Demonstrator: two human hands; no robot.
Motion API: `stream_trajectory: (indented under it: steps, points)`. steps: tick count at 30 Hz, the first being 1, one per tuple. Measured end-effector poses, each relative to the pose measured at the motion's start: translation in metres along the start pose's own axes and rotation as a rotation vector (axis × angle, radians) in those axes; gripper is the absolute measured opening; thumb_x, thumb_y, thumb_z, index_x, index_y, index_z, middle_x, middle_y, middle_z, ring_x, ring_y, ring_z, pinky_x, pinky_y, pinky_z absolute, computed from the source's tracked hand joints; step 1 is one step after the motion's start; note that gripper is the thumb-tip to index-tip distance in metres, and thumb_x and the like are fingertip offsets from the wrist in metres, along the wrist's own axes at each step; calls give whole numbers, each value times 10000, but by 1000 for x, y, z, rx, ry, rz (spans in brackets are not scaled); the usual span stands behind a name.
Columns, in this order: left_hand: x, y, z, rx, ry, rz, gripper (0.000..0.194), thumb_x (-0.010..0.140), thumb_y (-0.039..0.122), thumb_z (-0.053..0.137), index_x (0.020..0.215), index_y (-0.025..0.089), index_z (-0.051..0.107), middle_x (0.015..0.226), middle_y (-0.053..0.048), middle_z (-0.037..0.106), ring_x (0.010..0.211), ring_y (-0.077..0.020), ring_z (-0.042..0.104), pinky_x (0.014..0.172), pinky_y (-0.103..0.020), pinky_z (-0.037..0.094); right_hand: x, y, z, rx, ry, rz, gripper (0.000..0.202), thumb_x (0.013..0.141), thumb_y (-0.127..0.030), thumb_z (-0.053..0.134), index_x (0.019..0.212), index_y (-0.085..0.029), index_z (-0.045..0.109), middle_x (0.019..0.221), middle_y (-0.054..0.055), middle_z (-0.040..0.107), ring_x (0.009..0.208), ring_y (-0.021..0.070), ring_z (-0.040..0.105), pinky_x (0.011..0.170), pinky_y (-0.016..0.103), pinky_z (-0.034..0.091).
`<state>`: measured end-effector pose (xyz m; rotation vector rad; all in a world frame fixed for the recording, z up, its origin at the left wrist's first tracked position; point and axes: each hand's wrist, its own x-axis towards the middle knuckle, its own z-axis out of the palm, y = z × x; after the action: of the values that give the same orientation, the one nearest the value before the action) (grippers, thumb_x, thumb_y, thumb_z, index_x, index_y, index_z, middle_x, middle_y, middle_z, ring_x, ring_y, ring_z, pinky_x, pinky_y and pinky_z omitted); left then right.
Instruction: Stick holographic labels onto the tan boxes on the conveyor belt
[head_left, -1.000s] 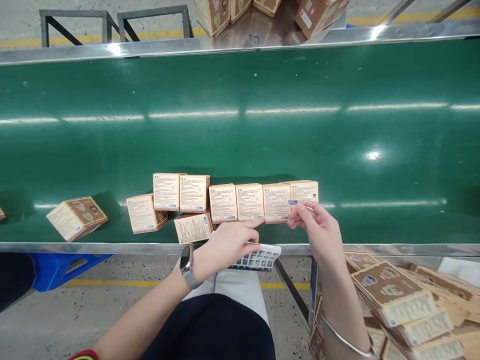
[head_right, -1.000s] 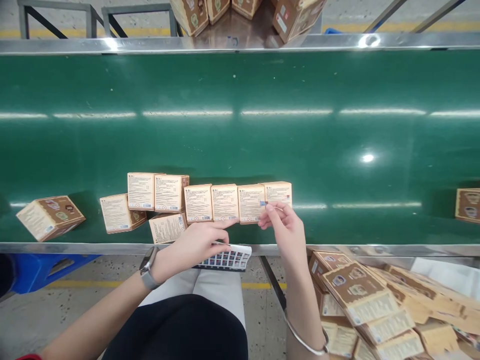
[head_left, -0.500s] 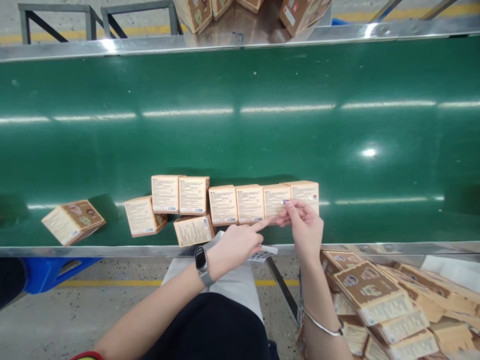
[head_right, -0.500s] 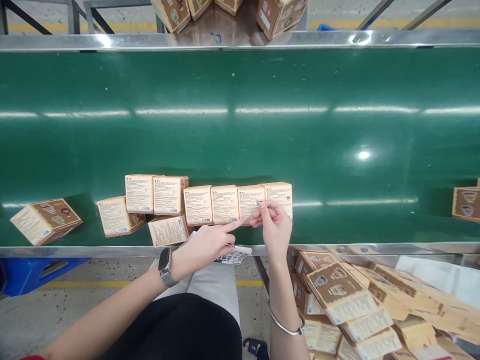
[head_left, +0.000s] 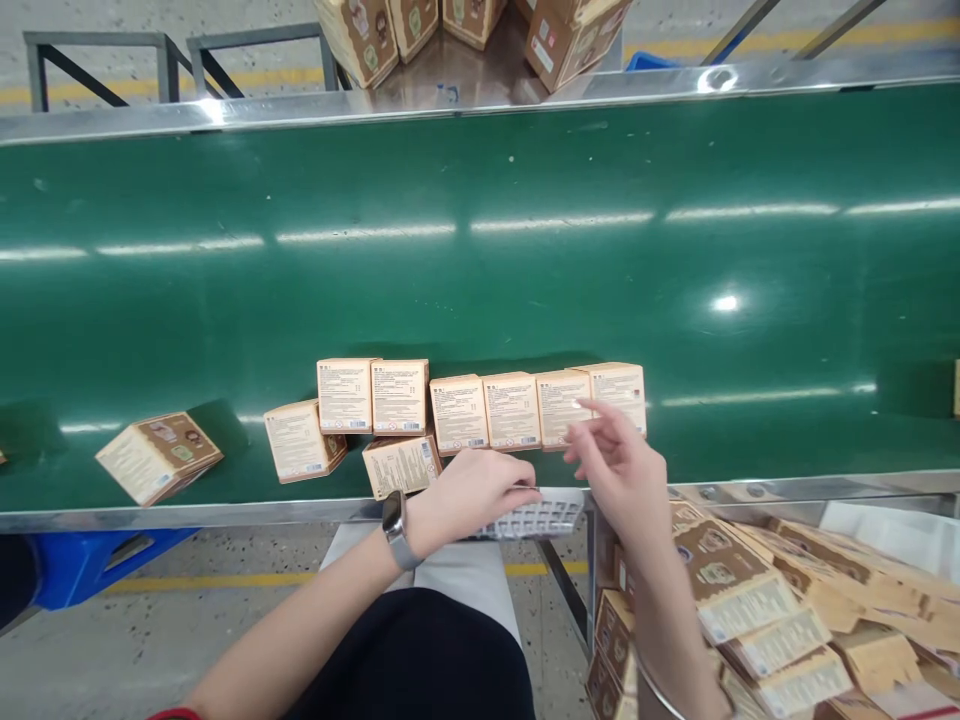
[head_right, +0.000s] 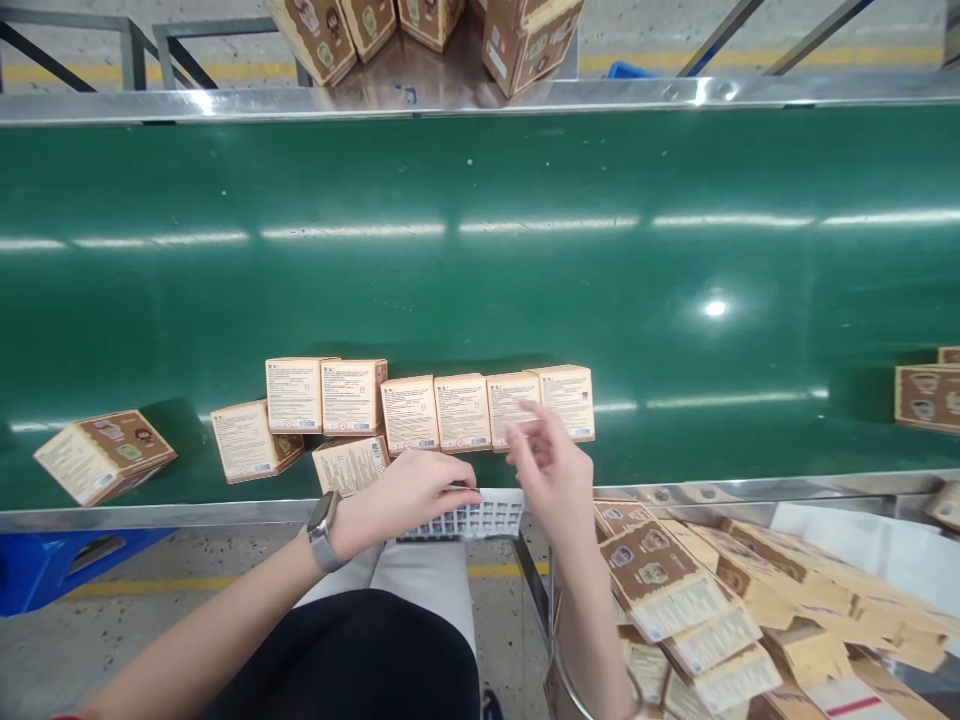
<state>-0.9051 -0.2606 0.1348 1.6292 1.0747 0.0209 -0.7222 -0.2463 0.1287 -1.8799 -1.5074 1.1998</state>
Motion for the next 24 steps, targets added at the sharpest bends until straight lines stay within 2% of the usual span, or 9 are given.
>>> stream_trajectory:
  steps: [1, 3, 6, 8, 11, 15, 18, 21, 24]
  points:
    - [-4, 0, -6, -65, -7, -28, 244, 967, 329, 582, 805, 179, 685, 745, 3, 720, 630, -141, 623, 570, -240, 373, -4, -5, -6, -21, -149, -78, 320, 880, -480, 600, 1062, -225, 669, 809, 34, 718, 648, 167, 677, 535, 269, 541]
    - [-13, -1, -18, -186, -22, -42, 261, 974, 354, 562, 837, 175, 693, 647, 20, 658, 592, -132, 589, 550, -230, 352, -12, -14, -14, -53, -371, -179, 250, 884, -466, 618, 958, -243, 703, 877, 38, 731, 752, 179, 697, 596, 275, 567]
    - [-25, -5, -30, -289, -53, -12, 202, 915, 366, 647, 888, 174, 700, 677, 25, 659, 605, -129, 583, 552, -224, 353, -22, -23, -16, -71, -477, -232, 225, 936, -427, 572, 934, -242, 700, 788, 20, 711, 701, 174, 689, 606, 281, 572]
    - [-31, -7, -34, -279, -59, -34, 150, 873, 324, 696, 873, 174, 705, 677, 26, 663, 613, -134, 587, 559, -228, 356, -28, -26, -12, -99, -489, -262, 224, 967, -396, 531, 978, -238, 689, 802, 28, 698, 684, 173, 676, 577, 279, 557]
    - [-41, -9, -38, -218, -46, -89, 142, 892, 255, 643, 792, 177, 707, 641, 25, 653, 590, -135, 574, 561, -239, 349, -36, -28, -2, -191, -484, -363, 230, 1006, -327, 463, 1019, -236, 673, 857, 40, 685, 703, 166, 654, 572, 281, 535]
    - [-50, -11, -40, -191, -59, -130, 174, 900, 231, 613, 764, 173, 705, 577, 34, 617, 539, -126, 538, 543, -246, 334, -45, -35, 13, -382, -360, -625, 259, 1022, -249, 423, 939, -219, 666, 883, 62, 682, 788, 197, 636, 683, 346, 521]
    - [-52, -15, -40, -227, -67, -148, 151, 878, 228, 638, 756, 167, 703, 591, 27, 638, 557, -132, 557, 548, -244, 348, -51, -41, 22, -420, -267, -743, 217, 1005, -186, 454, 908, -207, 646, 913, 70, 693, 852, 205, 640, 746, 360, 510]
    - [-53, -22, -40, -284, -41, -171, 152, 878, 266, 644, 788, 161, 705, 655, 8, 690, 612, -148, 613, 572, -244, 387, -53, -41, 26, -313, -237, -688, 175, 986, -170, 488, 908, -211, 640, 977, 73, 705, 957, 219, 653, 800, 361, 521]
    - [-54, -31, -41, -227, -14, -161, 152, 894, 283, 631, 836, 171, 717, 755, -13, 737, 698, -173, 663, 628, -257, 425, -44, -31, 28, -84, -197, -365, 142, 959, -280, 551, 863, -232, 644, 988, 64, 705, 956, 219, 667, 790, 356, 545]
